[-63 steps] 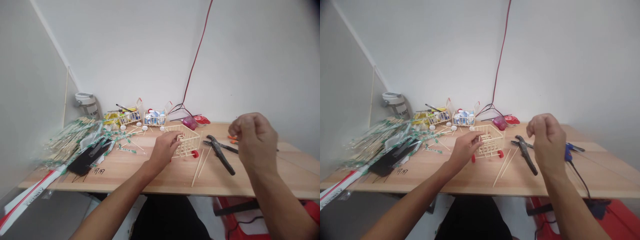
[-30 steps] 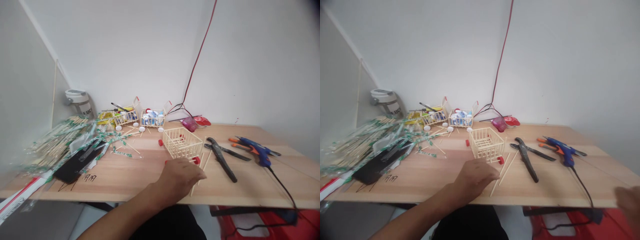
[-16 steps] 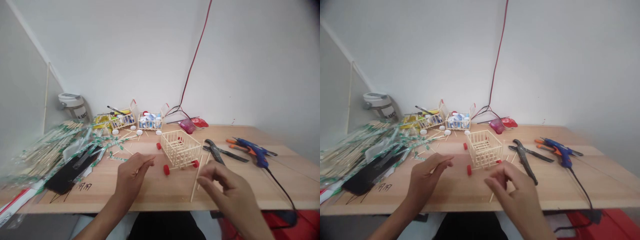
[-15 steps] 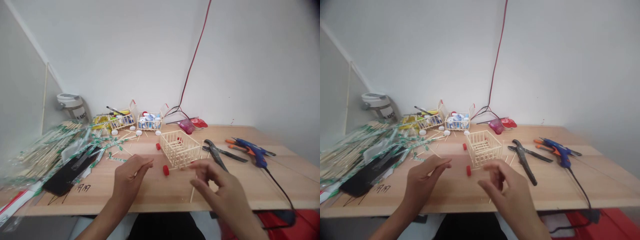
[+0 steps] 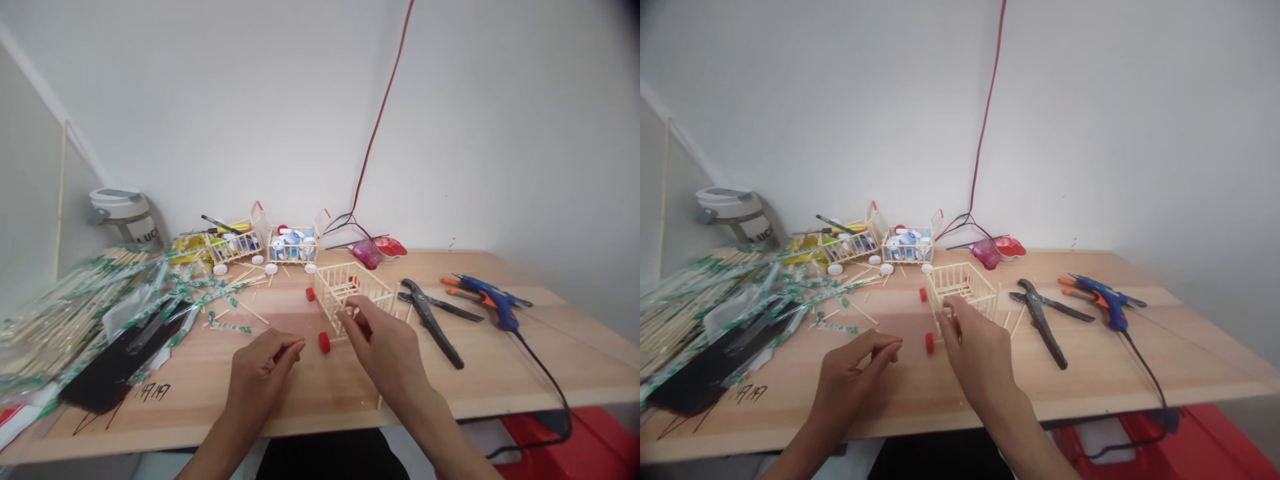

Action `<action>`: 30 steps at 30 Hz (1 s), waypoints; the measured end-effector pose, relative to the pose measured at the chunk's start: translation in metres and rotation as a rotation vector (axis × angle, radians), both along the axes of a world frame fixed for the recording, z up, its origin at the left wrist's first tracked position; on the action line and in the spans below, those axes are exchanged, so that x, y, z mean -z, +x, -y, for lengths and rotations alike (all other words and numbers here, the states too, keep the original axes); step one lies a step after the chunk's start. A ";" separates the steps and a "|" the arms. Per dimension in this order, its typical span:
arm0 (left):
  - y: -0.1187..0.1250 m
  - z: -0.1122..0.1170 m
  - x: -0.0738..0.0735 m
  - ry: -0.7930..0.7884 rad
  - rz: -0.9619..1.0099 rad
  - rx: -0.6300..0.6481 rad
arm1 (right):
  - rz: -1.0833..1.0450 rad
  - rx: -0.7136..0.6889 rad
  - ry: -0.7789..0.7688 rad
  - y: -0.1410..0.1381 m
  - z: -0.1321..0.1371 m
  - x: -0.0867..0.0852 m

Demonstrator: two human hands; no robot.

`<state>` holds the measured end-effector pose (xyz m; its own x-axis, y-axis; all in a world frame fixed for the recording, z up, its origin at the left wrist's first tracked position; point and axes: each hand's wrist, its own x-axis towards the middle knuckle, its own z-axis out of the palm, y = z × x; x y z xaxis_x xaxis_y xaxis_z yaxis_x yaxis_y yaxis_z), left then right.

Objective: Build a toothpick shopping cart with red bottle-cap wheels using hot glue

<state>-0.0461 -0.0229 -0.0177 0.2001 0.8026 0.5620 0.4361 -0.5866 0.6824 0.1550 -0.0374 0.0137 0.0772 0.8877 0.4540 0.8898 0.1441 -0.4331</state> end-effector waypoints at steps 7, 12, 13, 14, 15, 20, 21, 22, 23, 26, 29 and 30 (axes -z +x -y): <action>-0.005 0.000 0.003 -0.016 0.013 0.003 | 0.261 0.051 0.061 0.030 0.002 -0.009; -0.005 -0.002 0.006 -0.022 0.018 0.019 | 0.237 0.075 0.042 0.068 -0.010 -0.014; -0.005 -0.002 0.007 -0.021 0.017 0.029 | 0.201 0.063 0.028 0.076 -0.014 -0.015; -0.005 -0.003 0.007 -0.017 0.016 0.040 | 0.148 0.049 0.014 0.084 -0.019 -0.015; -0.006 -0.003 0.007 -0.010 0.015 0.050 | 0.087 0.028 -0.004 0.091 -0.024 -0.016; -0.008 -0.003 0.006 0.026 -0.003 0.059 | -0.129 -0.052 -0.037 0.124 -0.051 -0.008; -0.008 -0.003 0.006 0.029 -0.008 0.057 | -0.157 -0.066 -0.039 0.129 -0.057 -0.004; -0.009 -0.003 0.006 0.032 -0.011 0.055 | -0.187 -0.084 -0.041 0.134 -0.062 -0.001; -0.009 -0.004 0.005 0.032 -0.015 0.054 | -0.213 -0.100 -0.041 0.138 -0.067 0.002; -0.009 -0.004 0.005 0.014 -0.033 0.052 | -0.253 -0.133 -0.032 0.145 -0.080 0.007; -0.007 -0.003 0.004 -0.015 -0.050 0.051 | -0.272 -0.164 -0.036 0.145 -0.092 0.004; -0.007 -0.002 0.004 -0.022 -0.053 0.051 | -0.282 -0.177 -0.043 0.144 -0.095 0.003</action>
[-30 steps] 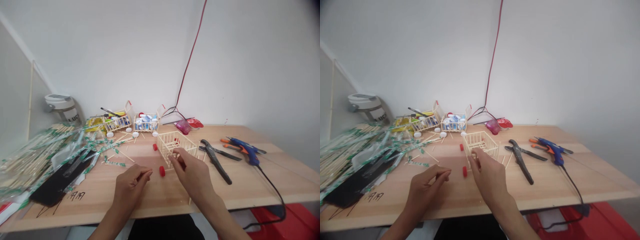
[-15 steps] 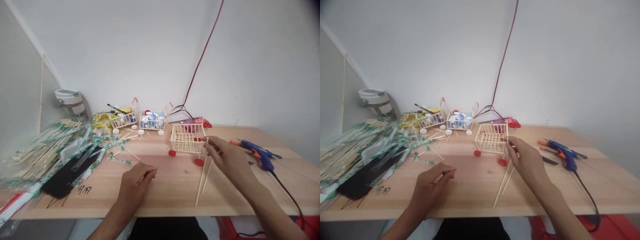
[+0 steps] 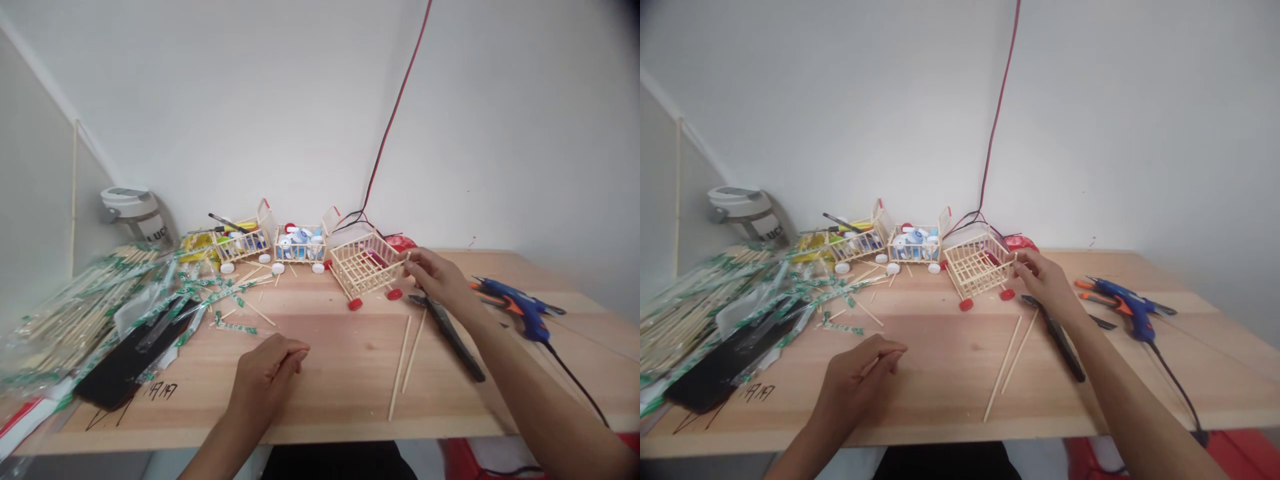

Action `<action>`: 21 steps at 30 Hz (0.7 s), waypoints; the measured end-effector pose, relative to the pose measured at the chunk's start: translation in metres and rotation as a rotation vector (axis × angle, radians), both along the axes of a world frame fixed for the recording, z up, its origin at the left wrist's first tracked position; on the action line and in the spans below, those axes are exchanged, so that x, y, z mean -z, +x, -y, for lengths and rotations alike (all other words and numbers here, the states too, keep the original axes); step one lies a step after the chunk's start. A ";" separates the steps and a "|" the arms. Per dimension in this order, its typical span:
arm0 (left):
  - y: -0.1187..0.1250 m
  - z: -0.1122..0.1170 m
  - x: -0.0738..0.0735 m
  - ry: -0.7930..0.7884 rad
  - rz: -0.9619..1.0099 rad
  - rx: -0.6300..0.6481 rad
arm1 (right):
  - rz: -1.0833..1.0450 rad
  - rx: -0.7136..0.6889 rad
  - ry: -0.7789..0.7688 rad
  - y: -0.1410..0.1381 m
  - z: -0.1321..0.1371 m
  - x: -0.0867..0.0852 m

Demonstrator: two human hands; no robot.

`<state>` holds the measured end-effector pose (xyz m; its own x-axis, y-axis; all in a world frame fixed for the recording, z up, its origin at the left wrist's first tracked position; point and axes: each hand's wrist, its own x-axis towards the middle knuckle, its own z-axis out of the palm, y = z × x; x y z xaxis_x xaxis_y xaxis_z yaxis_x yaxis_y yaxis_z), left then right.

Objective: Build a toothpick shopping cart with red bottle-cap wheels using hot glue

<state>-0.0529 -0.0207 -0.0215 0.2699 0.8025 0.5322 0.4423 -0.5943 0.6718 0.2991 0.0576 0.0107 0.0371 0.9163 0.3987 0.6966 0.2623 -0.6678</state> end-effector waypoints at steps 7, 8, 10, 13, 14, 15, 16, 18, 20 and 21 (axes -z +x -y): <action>0.001 0.000 0.001 0.001 -0.012 0.012 | -0.011 -0.006 -0.032 0.000 -0.005 -0.006; 0.001 0.000 0.001 -0.002 -0.016 0.012 | -0.005 -0.006 -0.036 0.001 -0.004 -0.006; 0.000 0.000 0.001 -0.010 -0.027 0.020 | 0.006 -0.014 -0.047 0.003 -0.003 -0.007; 0.000 0.000 0.000 -0.004 -0.046 0.049 | 0.017 -0.032 -0.057 0.008 -0.005 -0.006; 0.000 -0.001 -0.002 0.003 -0.055 0.060 | 0.020 -0.036 -0.057 0.010 -0.007 -0.006; 0.000 -0.002 -0.004 0.016 -0.066 0.070 | 0.024 -0.040 -0.057 0.012 -0.009 -0.005; 0.000 -0.003 -0.006 0.030 -0.081 0.076 | 0.027 -0.044 -0.057 0.014 -0.011 -0.004; -0.002 -0.005 -0.011 0.065 -0.123 0.083 | 0.034 -0.057 -0.056 0.018 -0.014 -0.001; -0.003 -0.008 -0.015 0.102 -0.169 0.081 | 0.037 -0.066 -0.053 0.022 -0.017 0.001; -0.004 -0.010 -0.017 0.114 -0.192 0.081 | 0.036 -0.069 -0.048 0.023 -0.018 0.002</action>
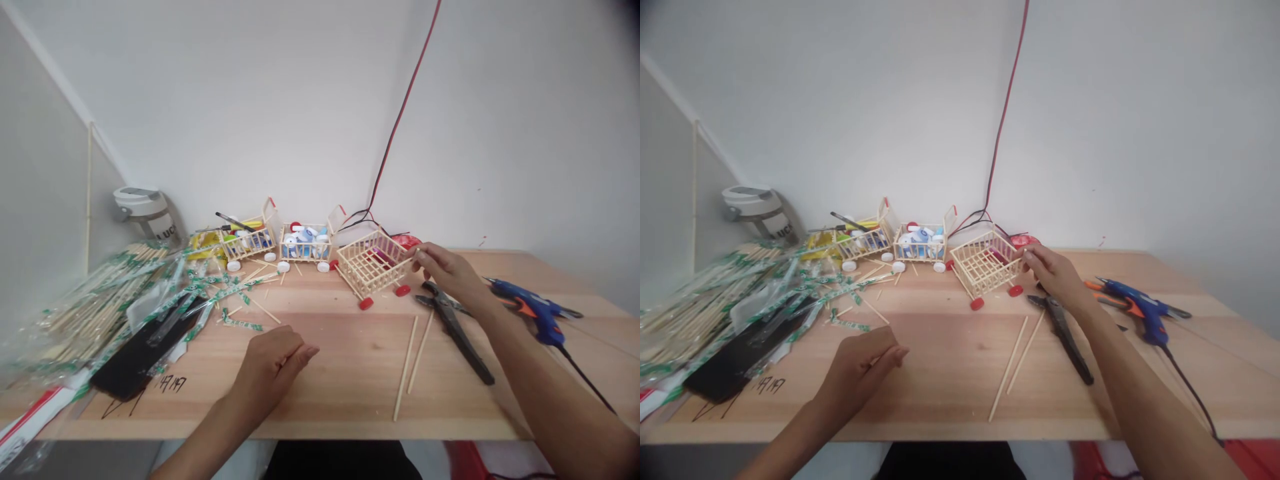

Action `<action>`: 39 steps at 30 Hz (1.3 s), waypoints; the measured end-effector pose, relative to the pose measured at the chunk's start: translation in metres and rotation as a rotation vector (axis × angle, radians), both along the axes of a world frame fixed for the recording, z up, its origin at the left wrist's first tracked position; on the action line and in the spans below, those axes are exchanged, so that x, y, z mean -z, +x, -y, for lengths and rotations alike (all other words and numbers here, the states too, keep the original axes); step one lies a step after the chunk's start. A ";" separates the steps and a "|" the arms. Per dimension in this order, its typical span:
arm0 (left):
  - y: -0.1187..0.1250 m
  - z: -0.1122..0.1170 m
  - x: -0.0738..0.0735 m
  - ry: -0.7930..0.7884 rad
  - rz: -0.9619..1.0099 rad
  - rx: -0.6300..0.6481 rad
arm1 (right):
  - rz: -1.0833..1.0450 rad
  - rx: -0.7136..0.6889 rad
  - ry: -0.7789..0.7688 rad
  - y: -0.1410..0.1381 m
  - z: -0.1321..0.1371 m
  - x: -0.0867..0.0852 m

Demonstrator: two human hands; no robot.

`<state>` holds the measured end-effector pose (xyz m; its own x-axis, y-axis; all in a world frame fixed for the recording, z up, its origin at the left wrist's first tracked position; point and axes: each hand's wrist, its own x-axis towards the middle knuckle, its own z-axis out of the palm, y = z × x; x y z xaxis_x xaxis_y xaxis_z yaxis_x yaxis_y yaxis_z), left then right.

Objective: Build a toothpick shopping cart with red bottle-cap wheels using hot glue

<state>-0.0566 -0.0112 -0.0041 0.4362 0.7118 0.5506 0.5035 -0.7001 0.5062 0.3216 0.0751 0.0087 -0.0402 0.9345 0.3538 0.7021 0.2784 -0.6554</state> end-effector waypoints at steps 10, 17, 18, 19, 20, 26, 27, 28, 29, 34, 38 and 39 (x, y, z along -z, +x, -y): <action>0.024 -0.014 -0.004 -0.047 -0.116 0.162 | -0.064 0.296 0.137 -0.002 0.044 -0.005; 0.090 0.003 0.015 0.025 -0.380 0.471 | 0.111 0.331 0.009 -0.004 0.107 0.015; 0.099 0.006 0.016 0.058 -0.429 0.505 | 0.123 0.325 0.010 -0.006 0.112 0.018; 0.107 0.009 0.017 0.084 -0.471 0.524 | 0.135 0.320 0.015 -0.009 0.117 0.021; 0.113 0.011 0.018 0.112 -0.507 0.539 | 0.149 0.314 0.023 -0.012 0.122 0.023; 0.114 0.005 0.022 0.184 -0.622 0.617 | 0.163 0.219 0.059 -0.040 0.134 0.034; 0.110 0.002 0.023 0.178 -0.628 0.616 | 0.153 0.192 0.051 -0.045 0.134 0.036; 0.106 0.000 0.024 0.168 -0.629 0.605 | 0.145 0.165 0.045 -0.050 0.134 0.037; 0.101 -0.003 0.024 0.156 -0.625 0.583 | 0.138 0.144 0.039 -0.053 0.134 0.039; 0.081 -0.010 0.022 0.080 -0.588 0.458 | 0.077 0.216 0.038 -0.060 0.131 0.049; 0.078 -0.010 0.017 0.048 -0.613 0.423 | 0.022 0.307 0.049 -0.060 0.133 0.052; 0.078 -0.009 0.015 0.035 -0.617 0.413 | 0.020 0.316 0.053 -0.060 0.135 0.052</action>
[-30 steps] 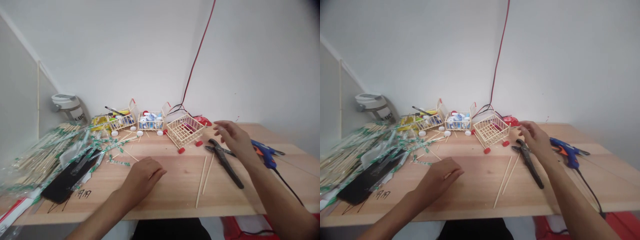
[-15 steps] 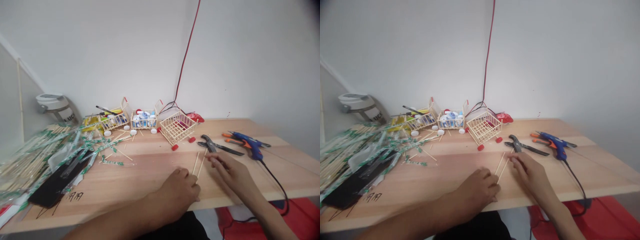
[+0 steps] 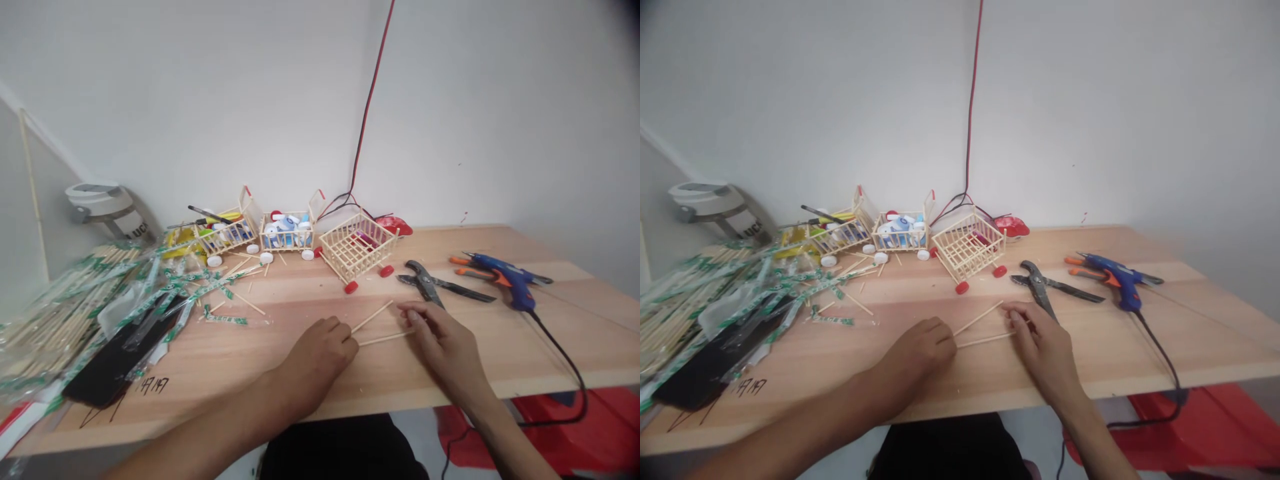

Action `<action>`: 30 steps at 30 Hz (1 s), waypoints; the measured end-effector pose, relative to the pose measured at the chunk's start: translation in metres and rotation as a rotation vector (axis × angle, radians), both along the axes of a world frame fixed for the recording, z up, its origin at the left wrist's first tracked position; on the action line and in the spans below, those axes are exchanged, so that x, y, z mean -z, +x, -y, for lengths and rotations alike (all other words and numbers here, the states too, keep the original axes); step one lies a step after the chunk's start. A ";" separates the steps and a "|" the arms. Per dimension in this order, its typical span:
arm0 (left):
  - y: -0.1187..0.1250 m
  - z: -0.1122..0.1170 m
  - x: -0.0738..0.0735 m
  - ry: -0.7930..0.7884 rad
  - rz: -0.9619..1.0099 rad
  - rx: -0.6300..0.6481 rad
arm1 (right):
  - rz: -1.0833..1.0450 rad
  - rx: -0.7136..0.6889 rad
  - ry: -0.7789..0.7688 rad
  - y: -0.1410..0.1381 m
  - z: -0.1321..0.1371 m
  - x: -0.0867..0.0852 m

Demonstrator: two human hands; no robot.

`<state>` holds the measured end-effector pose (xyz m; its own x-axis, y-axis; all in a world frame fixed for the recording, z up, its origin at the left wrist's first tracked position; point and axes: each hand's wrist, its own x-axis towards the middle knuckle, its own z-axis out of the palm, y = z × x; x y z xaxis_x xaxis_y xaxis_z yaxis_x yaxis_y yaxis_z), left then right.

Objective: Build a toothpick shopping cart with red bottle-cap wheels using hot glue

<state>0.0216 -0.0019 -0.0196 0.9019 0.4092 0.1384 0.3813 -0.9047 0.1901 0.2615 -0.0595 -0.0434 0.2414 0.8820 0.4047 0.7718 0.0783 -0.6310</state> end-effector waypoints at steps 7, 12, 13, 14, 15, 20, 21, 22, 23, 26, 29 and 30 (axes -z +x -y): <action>-0.001 0.004 -0.005 -0.091 0.005 -0.191 | 0.191 -0.280 -0.004 0.001 -0.002 0.009; -0.006 -0.004 0.000 -0.080 -0.073 -0.231 | 0.328 -0.483 0.060 -0.001 -0.013 0.017; -0.006 -0.006 0.001 -0.083 -0.079 -0.230 | 0.339 -0.501 0.059 -0.003 -0.013 0.016; -0.006 -0.008 0.001 -0.088 -0.088 -0.231 | 0.350 -0.523 0.055 -0.004 -0.013 0.014; -0.007 -0.010 0.000 -0.096 -0.103 -0.235 | 0.362 -0.544 0.053 -0.005 -0.012 0.012; -0.013 -0.016 -0.006 -0.141 -0.140 -0.238 | 0.385 -0.598 0.018 -0.011 -0.010 0.005; -0.015 -0.016 -0.006 -0.136 -0.131 -0.236 | 0.376 -0.599 0.002 -0.013 -0.010 0.004; -0.016 -0.016 -0.005 -0.122 -0.125 -0.242 | 0.366 -0.601 -0.010 -0.014 -0.011 0.003; -0.017 -0.016 -0.004 -0.106 -0.124 -0.250 | 0.356 -0.600 -0.014 -0.015 -0.012 0.002; -0.018 -0.016 -0.002 -0.088 -0.135 -0.295 | 0.326 -0.598 -0.006 -0.020 -0.016 0.000; -0.020 -0.019 -0.005 -0.169 -0.119 -0.336 | 0.294 -0.551 -0.003 -0.022 -0.018 0.000; -0.021 -0.020 -0.006 -0.206 -0.090 -0.352 | 0.288 -0.521 -0.010 -0.022 -0.018 -0.001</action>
